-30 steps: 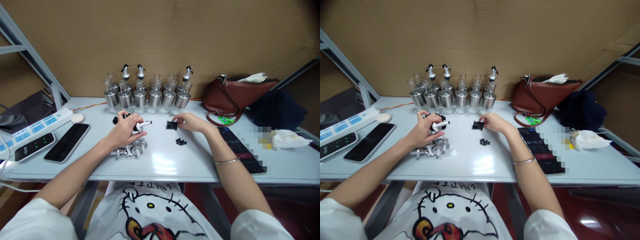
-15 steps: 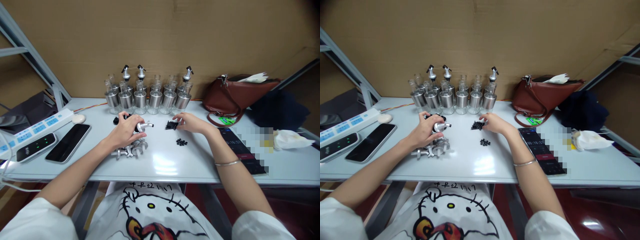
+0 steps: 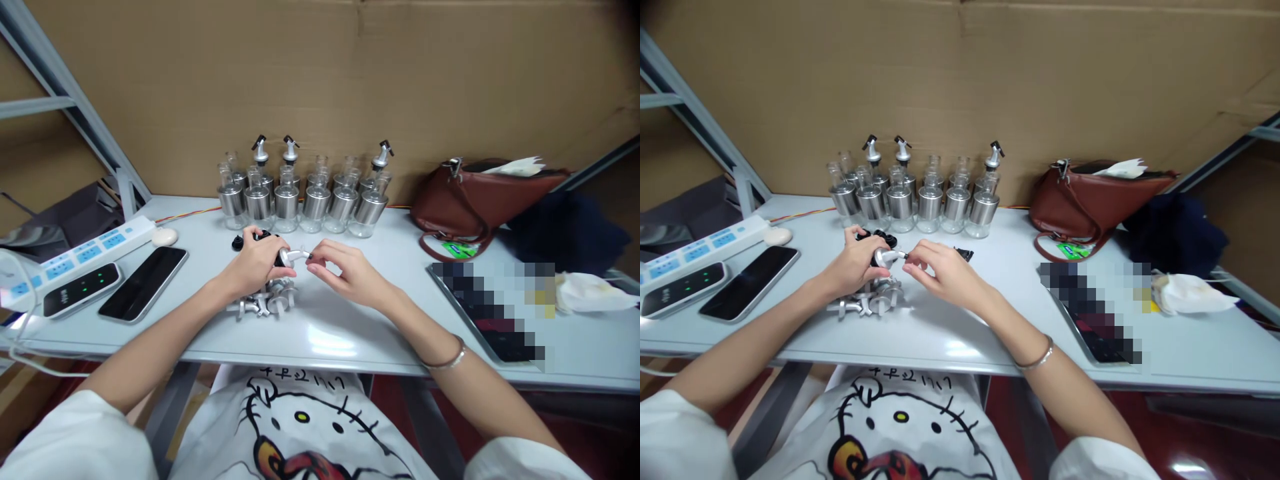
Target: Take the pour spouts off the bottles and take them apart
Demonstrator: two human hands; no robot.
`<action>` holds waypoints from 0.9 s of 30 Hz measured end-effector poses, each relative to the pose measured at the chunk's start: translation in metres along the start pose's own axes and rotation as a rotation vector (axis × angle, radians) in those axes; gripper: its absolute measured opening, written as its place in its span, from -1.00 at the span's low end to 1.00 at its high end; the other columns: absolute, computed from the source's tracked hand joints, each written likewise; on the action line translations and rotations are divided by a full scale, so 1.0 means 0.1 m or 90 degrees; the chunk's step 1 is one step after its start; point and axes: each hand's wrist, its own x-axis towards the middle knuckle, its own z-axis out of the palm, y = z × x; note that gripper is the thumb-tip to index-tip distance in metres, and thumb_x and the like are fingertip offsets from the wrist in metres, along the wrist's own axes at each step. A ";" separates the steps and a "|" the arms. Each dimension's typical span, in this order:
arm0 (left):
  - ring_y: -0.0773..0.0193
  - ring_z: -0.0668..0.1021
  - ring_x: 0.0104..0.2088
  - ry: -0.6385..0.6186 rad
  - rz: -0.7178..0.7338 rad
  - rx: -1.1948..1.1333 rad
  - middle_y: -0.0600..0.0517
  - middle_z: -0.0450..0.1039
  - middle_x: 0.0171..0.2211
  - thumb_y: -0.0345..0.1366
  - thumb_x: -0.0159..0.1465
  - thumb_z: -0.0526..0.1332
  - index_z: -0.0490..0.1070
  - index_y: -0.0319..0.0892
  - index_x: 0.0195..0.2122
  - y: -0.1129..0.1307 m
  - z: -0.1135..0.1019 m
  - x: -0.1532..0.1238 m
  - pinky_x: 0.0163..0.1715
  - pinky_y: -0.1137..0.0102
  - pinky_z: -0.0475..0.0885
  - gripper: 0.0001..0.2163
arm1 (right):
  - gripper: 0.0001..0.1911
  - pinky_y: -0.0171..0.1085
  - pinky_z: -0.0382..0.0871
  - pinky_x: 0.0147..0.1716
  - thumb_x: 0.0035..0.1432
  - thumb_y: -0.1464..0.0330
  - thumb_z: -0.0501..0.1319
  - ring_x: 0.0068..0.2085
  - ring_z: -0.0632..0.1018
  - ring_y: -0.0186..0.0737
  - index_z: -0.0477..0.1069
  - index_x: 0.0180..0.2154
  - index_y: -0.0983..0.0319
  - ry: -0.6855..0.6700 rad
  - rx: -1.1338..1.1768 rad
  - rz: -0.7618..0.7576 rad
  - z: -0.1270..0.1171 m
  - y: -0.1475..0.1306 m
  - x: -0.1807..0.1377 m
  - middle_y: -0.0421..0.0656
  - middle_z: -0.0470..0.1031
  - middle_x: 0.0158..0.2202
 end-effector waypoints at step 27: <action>0.17 0.50 -0.12 0.057 0.073 0.071 -0.12 0.46 -0.05 -0.07 0.33 0.10 0.12 -0.11 0.03 0.03 0.01 -0.01 -0.09 0.24 0.07 -0.66 | -0.62 -0.32 0.19 -0.42 0.36 0.16 -0.12 -0.43 0.33 -0.29 0.23 -0.43 0.19 0.072 0.083 0.039 0.03 0.02 0.00 -0.21 0.25 -0.49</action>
